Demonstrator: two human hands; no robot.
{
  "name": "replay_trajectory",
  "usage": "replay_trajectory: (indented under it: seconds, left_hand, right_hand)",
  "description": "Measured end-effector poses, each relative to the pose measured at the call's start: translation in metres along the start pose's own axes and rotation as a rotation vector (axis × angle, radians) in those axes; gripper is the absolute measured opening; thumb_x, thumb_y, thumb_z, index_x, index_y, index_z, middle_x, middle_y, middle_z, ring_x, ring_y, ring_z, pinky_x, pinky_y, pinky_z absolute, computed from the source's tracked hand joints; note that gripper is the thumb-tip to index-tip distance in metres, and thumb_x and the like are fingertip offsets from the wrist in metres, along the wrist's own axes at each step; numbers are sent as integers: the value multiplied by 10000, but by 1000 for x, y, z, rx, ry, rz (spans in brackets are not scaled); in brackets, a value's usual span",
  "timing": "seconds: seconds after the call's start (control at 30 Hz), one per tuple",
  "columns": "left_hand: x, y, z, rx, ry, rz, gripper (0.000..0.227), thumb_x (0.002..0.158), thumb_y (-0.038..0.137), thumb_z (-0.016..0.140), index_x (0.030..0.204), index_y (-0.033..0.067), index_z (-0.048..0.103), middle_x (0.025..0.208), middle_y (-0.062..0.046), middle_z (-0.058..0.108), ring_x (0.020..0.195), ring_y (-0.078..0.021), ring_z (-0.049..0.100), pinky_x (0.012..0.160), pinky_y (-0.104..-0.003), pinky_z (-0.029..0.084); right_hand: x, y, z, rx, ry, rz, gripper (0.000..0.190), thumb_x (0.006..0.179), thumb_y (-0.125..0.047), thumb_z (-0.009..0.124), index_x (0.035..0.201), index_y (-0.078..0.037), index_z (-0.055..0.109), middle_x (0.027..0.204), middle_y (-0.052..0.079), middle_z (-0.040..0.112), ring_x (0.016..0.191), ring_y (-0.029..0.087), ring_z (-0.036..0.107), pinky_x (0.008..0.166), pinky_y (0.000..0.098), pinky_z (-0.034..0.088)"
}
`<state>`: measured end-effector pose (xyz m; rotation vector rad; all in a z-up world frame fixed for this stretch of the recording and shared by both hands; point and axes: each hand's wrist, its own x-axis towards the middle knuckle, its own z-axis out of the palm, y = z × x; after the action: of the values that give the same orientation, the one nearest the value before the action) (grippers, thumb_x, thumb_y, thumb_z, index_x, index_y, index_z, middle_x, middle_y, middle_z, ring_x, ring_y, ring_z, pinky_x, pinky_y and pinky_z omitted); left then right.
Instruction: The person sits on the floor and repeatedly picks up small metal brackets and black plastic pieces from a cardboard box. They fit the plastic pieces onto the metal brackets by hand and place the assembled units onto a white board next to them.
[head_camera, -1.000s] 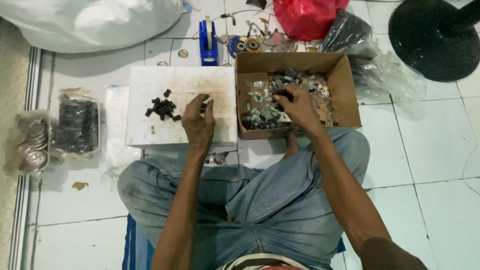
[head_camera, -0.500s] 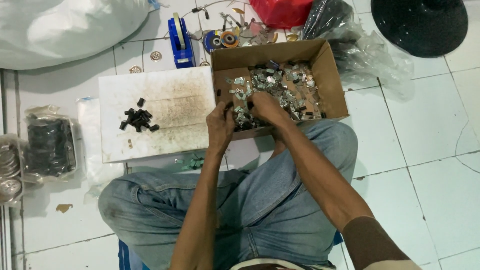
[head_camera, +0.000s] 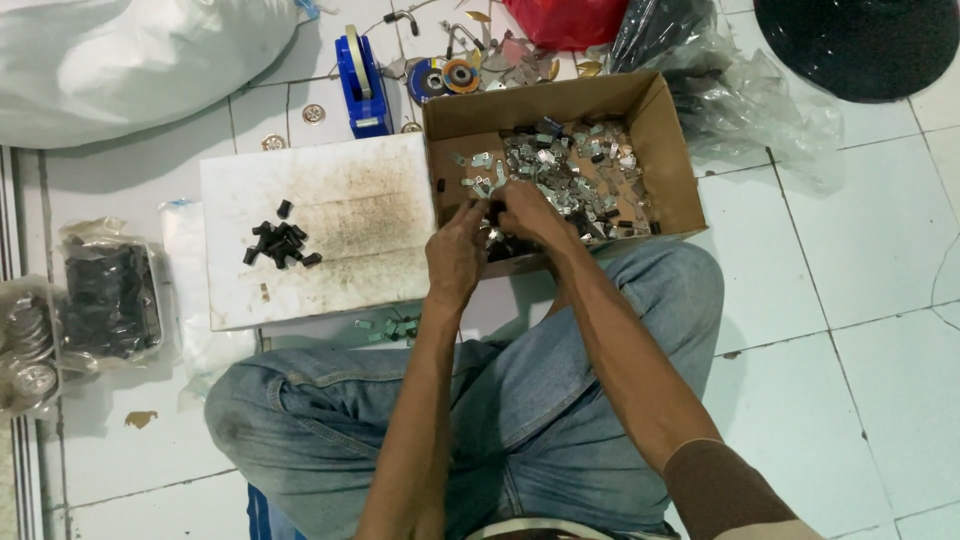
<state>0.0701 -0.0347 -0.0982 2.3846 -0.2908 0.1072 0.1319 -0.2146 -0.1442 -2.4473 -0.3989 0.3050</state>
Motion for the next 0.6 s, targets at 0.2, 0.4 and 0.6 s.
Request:
replay_trajectory:
  seconds: [0.2,0.4,0.6]
  left_hand:
    - [-7,-16,22,36,45,-20,225,924,257,738,1143,311,749,962,30,779,912,-253,734,791,-408,599]
    - [-4,-14,18,-43,50,-92,301,908,344,748,1205,309,712,901,-40,781,907,-304,737,826,-467,588]
    - [-5,0,-4,-310,132,-199,180,874,324,787,1039,254,772,893,-51,782,915,-335,743,811,-474,581]
  right_hand:
    - [-24,-45,-48,253,77,145,192,769,-129,761,953,-105,809,893,191,770,903,379,740,758,471,561]
    - [-31,-61,-57,352,85,180,258,768,-109,802,1026,-104,789,912,159,775,923,345,733,808,487,566]
    - [-39,-80,-79,515,44,75,273,786,-79,787,1056,-117,788,906,119,779,867,244,708,788,397,561]
